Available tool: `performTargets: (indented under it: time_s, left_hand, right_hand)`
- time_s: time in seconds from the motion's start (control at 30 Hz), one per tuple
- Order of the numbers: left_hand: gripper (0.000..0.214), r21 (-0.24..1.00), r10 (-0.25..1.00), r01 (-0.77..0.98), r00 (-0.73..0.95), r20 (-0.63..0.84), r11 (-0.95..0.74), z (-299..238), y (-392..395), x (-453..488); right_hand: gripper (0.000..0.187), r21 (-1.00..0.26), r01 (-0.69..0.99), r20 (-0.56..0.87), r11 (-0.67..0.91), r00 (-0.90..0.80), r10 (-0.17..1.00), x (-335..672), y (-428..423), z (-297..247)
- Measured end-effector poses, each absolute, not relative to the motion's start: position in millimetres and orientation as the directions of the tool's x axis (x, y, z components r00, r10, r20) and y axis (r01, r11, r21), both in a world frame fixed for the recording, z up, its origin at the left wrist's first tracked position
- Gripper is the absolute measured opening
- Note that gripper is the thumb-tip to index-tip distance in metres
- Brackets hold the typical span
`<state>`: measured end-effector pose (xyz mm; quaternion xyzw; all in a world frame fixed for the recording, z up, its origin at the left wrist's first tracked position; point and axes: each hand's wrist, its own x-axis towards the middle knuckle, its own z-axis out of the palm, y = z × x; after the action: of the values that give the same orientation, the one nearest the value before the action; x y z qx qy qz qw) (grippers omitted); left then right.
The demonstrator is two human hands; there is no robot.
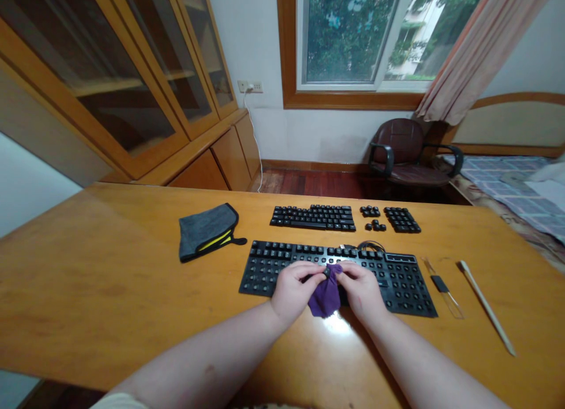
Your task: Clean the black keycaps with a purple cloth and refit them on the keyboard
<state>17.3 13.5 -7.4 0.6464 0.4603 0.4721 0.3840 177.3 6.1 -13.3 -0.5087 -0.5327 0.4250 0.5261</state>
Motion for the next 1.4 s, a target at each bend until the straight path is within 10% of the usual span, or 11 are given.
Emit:
performTargets:
  time_s: [1.4]
  left_hand:
    - [0.01,0.968,0.972,0.124,0.12,0.204,-0.218,-12,16,18]
  right_hand:
    - [0.01,-0.978,0.086,0.187,0.189,-0.028,0.982,173,4,-9]
